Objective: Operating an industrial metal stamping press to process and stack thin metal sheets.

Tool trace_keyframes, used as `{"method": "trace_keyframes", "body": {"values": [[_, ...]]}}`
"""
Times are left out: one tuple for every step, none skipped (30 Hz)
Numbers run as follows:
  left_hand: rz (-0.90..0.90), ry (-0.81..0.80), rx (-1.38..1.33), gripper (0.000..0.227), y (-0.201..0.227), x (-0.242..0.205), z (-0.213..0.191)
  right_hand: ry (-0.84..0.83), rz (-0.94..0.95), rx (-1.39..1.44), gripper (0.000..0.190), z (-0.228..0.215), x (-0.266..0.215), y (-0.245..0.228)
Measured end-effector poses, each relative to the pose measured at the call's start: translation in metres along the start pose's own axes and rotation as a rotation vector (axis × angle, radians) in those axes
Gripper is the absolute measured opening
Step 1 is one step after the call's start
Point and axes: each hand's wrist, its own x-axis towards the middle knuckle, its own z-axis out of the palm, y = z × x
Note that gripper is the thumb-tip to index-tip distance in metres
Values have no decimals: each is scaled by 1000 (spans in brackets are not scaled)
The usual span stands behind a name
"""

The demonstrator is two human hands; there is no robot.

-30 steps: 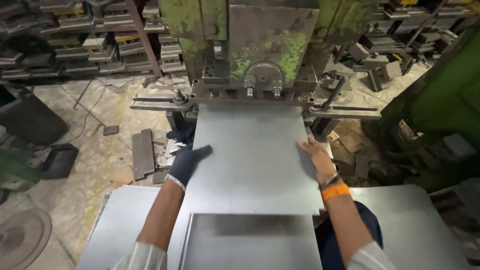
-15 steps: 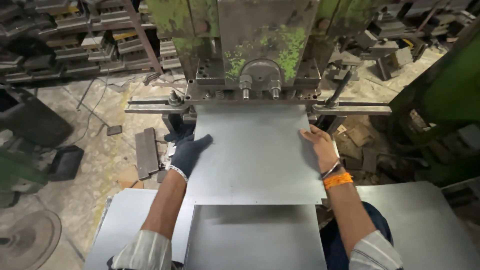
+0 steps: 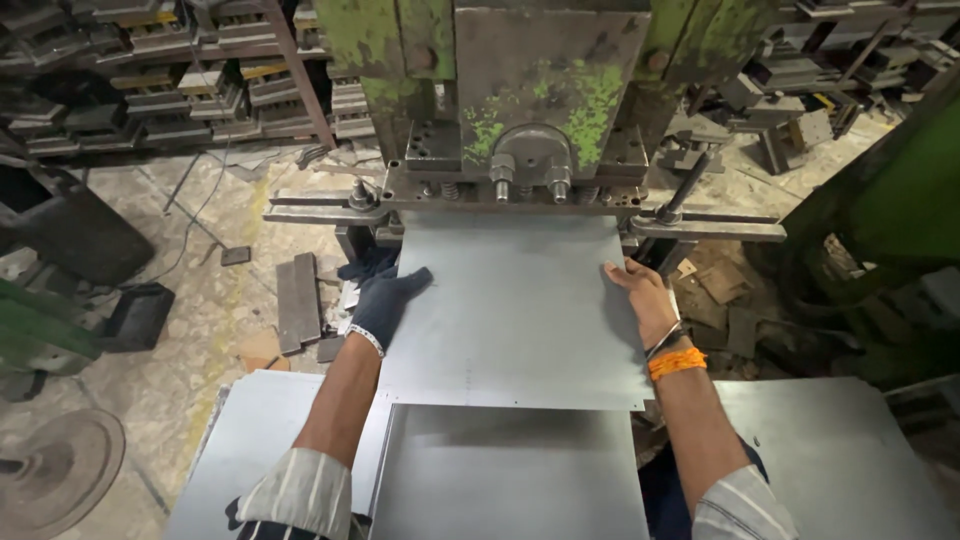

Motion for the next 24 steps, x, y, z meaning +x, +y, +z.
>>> {"method": "trace_keyframes", "body": {"values": [[1,4,-2,53,0,0,-2,-4,0,-2,34,1,0,0],[3,12,70,53,0,1,-5,8,-18,-25,41,2,0,0],[5,19,142,54,1,1,-7,20,-37,-47,47,2,0,0],[6,21,140,54,-3,4,-9,17,-39,-49,47,4,3,4],[12,24,165,53,-6,7,-11,17,-40,-69,52,5,7,8],[19,24,190,53,-9,10,-12,18,-44,-89,57,5,11,11],[21,24,187,53,-1,-1,-7,17,-47,-90,57,10,-3,-2],[31,23,206,55,7,-11,-2,10,-37,-129,56,13,-18,-14],[41,23,225,56,15,-22,3,3,-27,-168,56,17,-33,-27],[42,22,224,56,12,-19,1,4,-29,-168,56,16,-33,-26],[51,26,276,58,8,-17,-1,5,-38,-163,55,16,-33,-25],[62,32,325,61,6,-14,-3,5,-51,-159,54,16,-33,-25],[65,32,322,61,9,-17,-1,4,-56,-160,54,9,-12,-11],[38,34,314,60,11,-22,-1,15,-84,-158,49,2,6,4],[11,35,306,59,12,-28,-2,25,-113,-157,44,-5,23,20],[5,35,312,59,9,-18,-5,27,-105,-155,44,0,17,17],[59,-1,408,62,4,-8,-8,-51,-208,-86,38,4,11,13],[112,-39,499,65,-2,1,-9,-128,-312,-20,33,6,5,9],[105,-41,500,65,-7,3,-10,-125,-305,-23,33,6,-5,2],[96,-44,413,59,-11,5,-11,-158,-362,-14,38,8,-14,-6],[87,-45,325,54,-15,9,-12,-190,-420,-6,44,10,-22,-13],[79,-48,327,54,-14,-11,-16,-186,-413,-9,44,9,-53,-16],[144,-56,480,52,-12,-30,-20,-176,-391,-133,48,8,-84,-19],[221,-70,629,50,-6,-43,-18,-164,-379,-256,53,8,-109,-28]]}}
